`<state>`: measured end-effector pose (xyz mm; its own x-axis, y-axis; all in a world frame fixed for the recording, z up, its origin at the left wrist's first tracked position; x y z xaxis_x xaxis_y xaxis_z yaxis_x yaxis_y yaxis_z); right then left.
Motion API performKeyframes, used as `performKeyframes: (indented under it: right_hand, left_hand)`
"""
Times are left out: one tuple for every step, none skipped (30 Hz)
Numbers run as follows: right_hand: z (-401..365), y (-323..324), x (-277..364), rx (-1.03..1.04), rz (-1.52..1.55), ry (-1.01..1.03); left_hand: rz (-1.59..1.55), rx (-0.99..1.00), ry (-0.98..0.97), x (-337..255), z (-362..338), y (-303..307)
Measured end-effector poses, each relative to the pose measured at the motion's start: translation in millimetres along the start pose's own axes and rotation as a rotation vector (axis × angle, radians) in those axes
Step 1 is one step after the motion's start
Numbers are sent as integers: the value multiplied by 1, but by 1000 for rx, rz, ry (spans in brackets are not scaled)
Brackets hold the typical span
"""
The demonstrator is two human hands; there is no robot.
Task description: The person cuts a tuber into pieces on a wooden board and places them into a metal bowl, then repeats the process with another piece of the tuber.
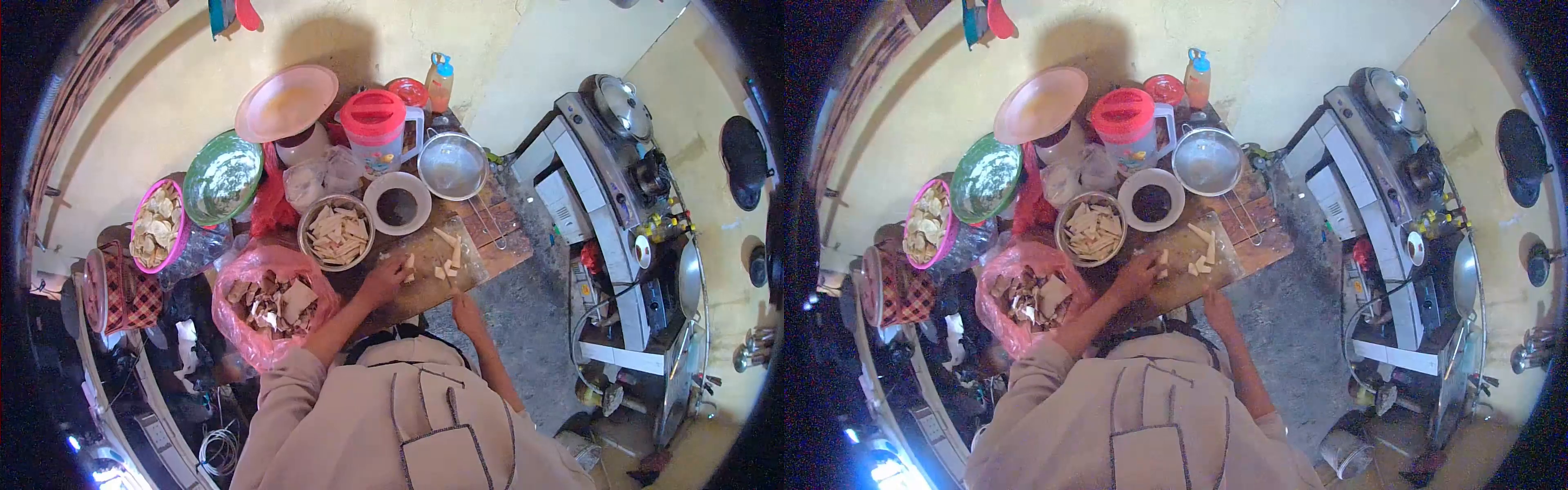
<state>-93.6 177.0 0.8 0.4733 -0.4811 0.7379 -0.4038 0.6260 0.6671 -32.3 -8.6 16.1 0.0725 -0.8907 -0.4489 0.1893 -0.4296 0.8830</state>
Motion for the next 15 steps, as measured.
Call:
performKeyframes:
  right_hand:
    - [-1, -13, -4, 80, 30, -74]
    - [-2, -25, -10, 159, 59, -148]
    - [-6, -37, -16, 240, 87, -222]
    - [-6, -43, -12, 229, 82, -173]
    - [-7, -48, -7, 218, 75, -122]
    - [-8, -50, 1, 205, 67, -73]
    - [-10, -52, 5, 191, 69, -66]
    - [-12, -53, 9, 178, 70, -59]
    - [-13, -53, 15, 165, 72, -52]
    - [-12, -55, 21, 260, 138, -162]
    - [-12, -55, 28, 353, 204, -273]
    - [-16, -58, 31, 444, 271, -386]
    - [-15, -61, 32, 438, 259, -362]
    - [-15, -65, 30, 432, 247, -338]
    - [-15, -69, 28, 427, 233, -314]
  left_hand:
    - [-30, -3, 36, -1, 0, 5]
    - [-30, -1, 77, -3, 2, 8]
    - [-30, 1, 118, -7, 5, 15]
    - [-30, 3, 159, -7, 8, 18]
    - [-20, 59, 188, -4, 9, 14]
    - [-11, 115, 215, 0, 11, 7]
    - [-3, 172, 242, 4, 11, 1]
    - [-23, 126, 246, 4, 10, 2]
    - [-42, 80, 252, 4, 6, 4]
    - [-60, 34, 257, 3, 1, 6]
    - [-49, -14, 280, 3, -3, 9]
    - [-40, -60, 302, 1, -8, 11]
    - [-31, -106, 323, 0, -13, 14]
    - [2, -79, 308, -3, -18, 11]
    - [35, -51, 294, -7, -23, 9]
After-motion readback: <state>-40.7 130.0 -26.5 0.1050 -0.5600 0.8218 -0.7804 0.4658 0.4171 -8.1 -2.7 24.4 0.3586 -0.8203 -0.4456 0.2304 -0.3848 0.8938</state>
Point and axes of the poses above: each hand's wrist, its own z-axis towards the middle knuckle, its own y-axis out of the back of the hand, x = y × z, the point moved 8 cm from there along z, towards the middle knuckle, and after that the axes turned 13 degrees about y, right-handed, at the moved point
